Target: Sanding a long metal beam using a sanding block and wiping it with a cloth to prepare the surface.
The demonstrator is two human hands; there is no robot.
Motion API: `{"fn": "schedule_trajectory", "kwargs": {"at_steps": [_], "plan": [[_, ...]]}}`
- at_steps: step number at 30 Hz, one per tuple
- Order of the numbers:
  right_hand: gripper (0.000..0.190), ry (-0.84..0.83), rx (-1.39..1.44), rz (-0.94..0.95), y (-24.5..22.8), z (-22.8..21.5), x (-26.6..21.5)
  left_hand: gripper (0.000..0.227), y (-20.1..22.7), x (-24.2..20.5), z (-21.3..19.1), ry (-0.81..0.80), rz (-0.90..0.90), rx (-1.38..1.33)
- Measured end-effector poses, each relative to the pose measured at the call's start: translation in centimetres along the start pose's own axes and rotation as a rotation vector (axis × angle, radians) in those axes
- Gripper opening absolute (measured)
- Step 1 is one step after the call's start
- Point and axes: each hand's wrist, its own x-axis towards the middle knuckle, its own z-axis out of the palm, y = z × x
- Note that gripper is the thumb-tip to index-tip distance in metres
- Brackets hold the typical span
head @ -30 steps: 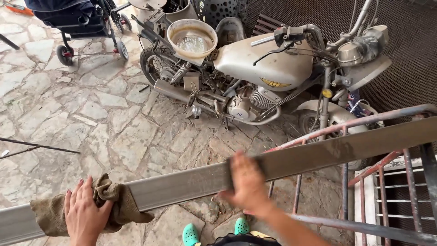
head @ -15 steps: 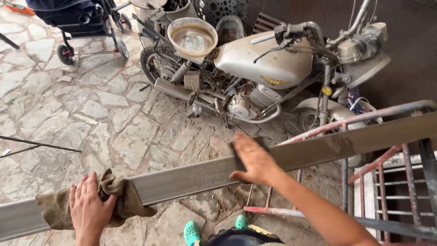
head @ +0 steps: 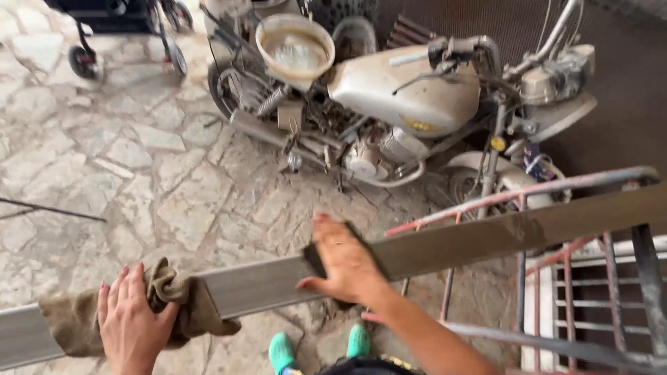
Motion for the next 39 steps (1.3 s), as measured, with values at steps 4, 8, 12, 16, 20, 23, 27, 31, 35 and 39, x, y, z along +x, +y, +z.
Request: {"fn": "schedule_trajectory", "kwargs": {"at_steps": [4, 8, 12, 16, 20, 23, 27, 31, 35, 39], "plan": [[0.112, 0.092, -0.131, -0.306, -2.6, -0.4, -2.7, 0.096, 0.0, 0.0, 0.1, 0.095, 0.057, 0.033], [0.105, -0.106, -0.101, 0.436, 6.0, -2.1, -4.1, 0.093, 0.6, 0.1, -0.5, 0.027, 0.021, -0.009], [0.108, 0.296, -0.251, 0.295, 4.7, -1.7, 0.6, 0.091, 0.7, 0.0, -1.0, 0.034, 0.071, -0.07], [0.085, 0.057, -0.264, -0.012, 1.2, 0.8, -2.4, 0.094, 0.6, 0.0, -1.0, 0.005, 0.07, -0.038], [0.113, -0.093, -0.105, 0.383, 6.4, -1.9, -4.5, 0.089, 0.8, 0.4, -0.9, 0.042, 0.063, -0.049], [0.11, 0.091, -0.233, 0.407, 6.2, -1.9, -1.3, 0.089, 1.0, -0.1, -1.2, -0.001, 0.044, -0.051], [0.116, -0.047, -0.134, 0.139, -0.3, 0.3, -1.4, 0.091, 1.0, 0.3, -1.0, -0.023, 0.031, -0.051], [0.116, 0.103, -0.252, 0.187, 7.0, 1.7, -4.5, 0.092, 1.2, 0.6, -0.7, -0.001, 0.011, -0.069], [0.103, 0.006, -0.108, 0.391, 3.2, -4.6, 0.2, 0.088, 0.9, 0.0, -1.2, -0.018, 0.021, -0.039], [0.113, 0.453, -0.852, 0.012, -0.1, 0.8, -1.4, 0.087, 1.5, 0.4, -1.5, -0.041, -0.008, -0.057]]}}
